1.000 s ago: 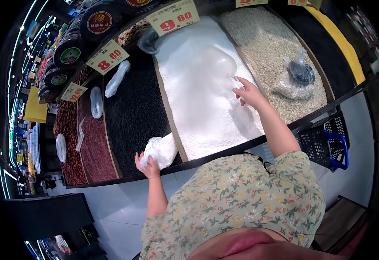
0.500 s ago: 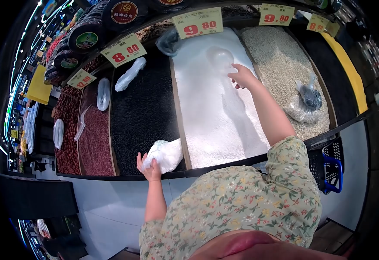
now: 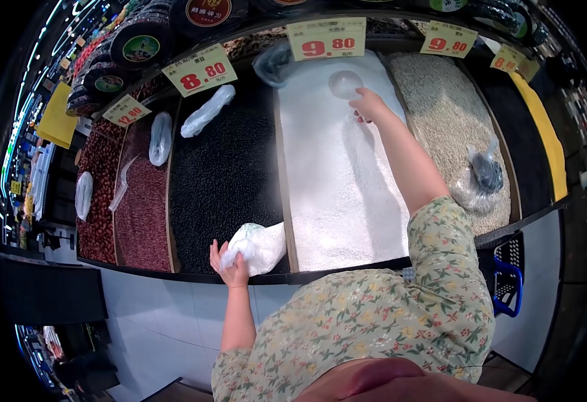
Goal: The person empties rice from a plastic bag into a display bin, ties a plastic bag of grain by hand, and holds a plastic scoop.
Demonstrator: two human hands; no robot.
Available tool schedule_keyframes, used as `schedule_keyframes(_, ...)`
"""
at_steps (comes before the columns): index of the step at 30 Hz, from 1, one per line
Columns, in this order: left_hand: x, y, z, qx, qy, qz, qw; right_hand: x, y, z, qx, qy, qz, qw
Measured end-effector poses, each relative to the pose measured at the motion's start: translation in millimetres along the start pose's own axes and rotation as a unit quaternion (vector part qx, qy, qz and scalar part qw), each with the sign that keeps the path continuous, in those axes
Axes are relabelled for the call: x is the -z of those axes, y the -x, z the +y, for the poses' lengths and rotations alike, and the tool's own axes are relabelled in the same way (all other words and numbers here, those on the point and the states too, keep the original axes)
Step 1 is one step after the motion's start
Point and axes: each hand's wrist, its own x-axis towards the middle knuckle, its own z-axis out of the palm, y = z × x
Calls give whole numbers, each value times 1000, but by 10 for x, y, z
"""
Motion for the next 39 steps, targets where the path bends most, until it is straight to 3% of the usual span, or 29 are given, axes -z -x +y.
schedule_keyframes(17, 12, -25, 21, 3, 8, 6, 1000, -177, -698, -101, 8, 41, 22, 999)
schedule_keyframes(27, 1, -18, 8, 5, 7, 6, 1000, -146, -1190, -78, -4, 101, -17, 995)
schedule_keyframes(29, 6, -25, 16, 10, 9, 4, 1000, -102, -1347, 66, 78, 207, -72, 973)
schedule_keyframes(30, 6, -21, 16, 9, 9, 2, 1000, -62, -1229, 10, 77, 207, -72, 973)
schedule_keyframes(32, -2, -10, 15, 13, 6, 7, 1000, 115, -743, -254, -45, 61, -68, 995)
schedule_keyframes(39, 5, -13, 25, -12, -1, 9, 1000, 530, 327, -301, -26, 55, -31, 998)
